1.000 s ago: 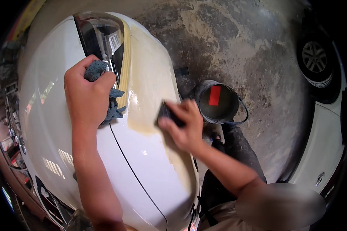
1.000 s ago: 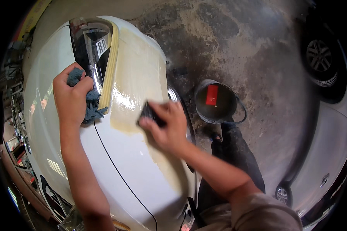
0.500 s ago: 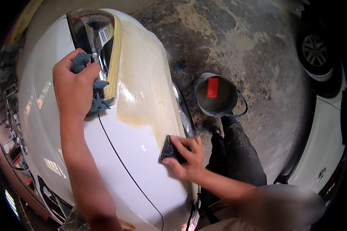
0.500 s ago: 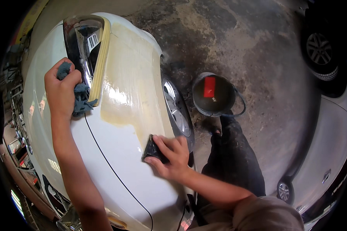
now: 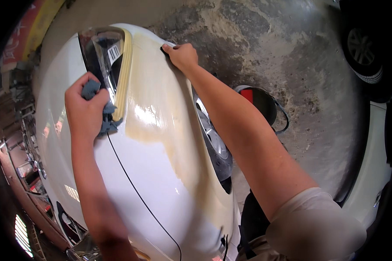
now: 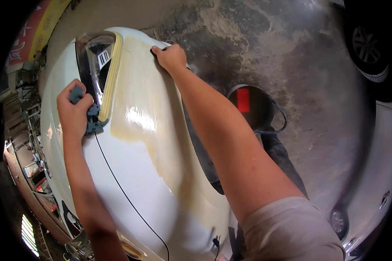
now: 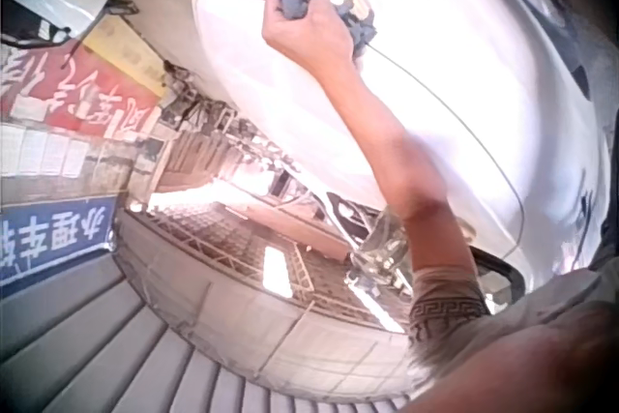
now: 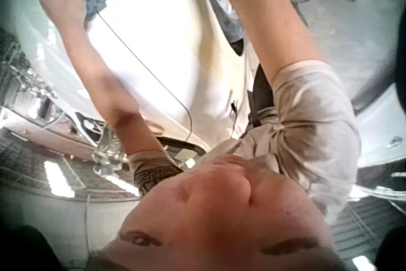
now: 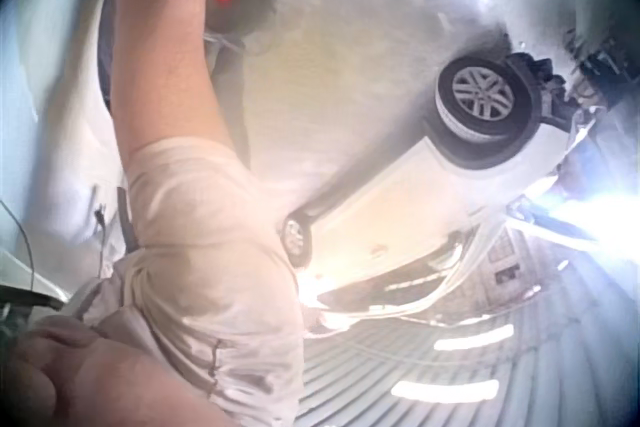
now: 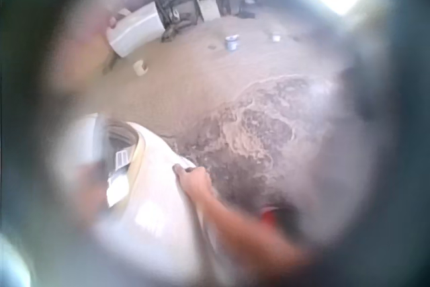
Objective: The person sands the front bumper and hood of a white car using a sanding block and a cloth. They repeatedly dip the block into a bucket of water and wipe the surface while working on the front left area and the hood.
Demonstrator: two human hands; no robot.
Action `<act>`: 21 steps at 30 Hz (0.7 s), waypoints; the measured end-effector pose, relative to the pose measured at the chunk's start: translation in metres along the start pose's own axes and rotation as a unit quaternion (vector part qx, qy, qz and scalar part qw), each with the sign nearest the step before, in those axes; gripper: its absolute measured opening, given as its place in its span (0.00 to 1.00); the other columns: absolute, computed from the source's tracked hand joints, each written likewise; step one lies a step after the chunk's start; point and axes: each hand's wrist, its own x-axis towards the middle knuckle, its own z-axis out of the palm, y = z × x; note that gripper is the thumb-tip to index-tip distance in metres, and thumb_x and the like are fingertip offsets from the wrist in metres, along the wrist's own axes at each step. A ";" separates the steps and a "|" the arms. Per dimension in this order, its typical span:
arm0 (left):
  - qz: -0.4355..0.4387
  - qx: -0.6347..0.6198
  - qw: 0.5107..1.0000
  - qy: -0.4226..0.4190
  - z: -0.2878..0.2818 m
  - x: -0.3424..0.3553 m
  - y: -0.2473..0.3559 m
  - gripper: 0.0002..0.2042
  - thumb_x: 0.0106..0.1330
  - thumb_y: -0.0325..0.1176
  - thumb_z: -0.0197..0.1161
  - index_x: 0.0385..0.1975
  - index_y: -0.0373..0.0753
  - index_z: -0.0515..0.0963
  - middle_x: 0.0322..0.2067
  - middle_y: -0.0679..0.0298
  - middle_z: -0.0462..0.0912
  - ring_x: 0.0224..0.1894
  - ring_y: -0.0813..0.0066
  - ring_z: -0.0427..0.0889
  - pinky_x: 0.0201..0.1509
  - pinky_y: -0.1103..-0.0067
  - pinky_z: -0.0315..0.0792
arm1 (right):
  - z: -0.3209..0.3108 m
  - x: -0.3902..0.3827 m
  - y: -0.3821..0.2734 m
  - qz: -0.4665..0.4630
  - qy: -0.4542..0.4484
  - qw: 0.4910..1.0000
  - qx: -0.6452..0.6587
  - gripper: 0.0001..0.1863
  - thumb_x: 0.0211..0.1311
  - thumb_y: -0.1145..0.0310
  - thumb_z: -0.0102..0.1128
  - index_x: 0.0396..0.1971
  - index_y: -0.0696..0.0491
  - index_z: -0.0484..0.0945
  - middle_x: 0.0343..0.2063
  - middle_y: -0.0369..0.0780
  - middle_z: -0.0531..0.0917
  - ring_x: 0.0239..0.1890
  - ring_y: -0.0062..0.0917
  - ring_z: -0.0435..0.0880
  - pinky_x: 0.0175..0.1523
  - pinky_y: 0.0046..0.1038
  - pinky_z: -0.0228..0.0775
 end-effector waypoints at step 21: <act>0.123 0.473 0.845 -0.215 0.130 0.011 0.038 0.03 0.53 0.26 0.65 0.28 0.39 0.82 0.31 0.58 0.85 0.36 0.54 0.86 0.37 0.62 0.80 | -0.221 -0.123 0.210 0.323 0.016 0.879 0.351 0.27 0.72 0.48 0.68 0.51 0.59 0.88 0.36 0.36 0.88 0.34 0.20 0.83 0.41 0.24 0.74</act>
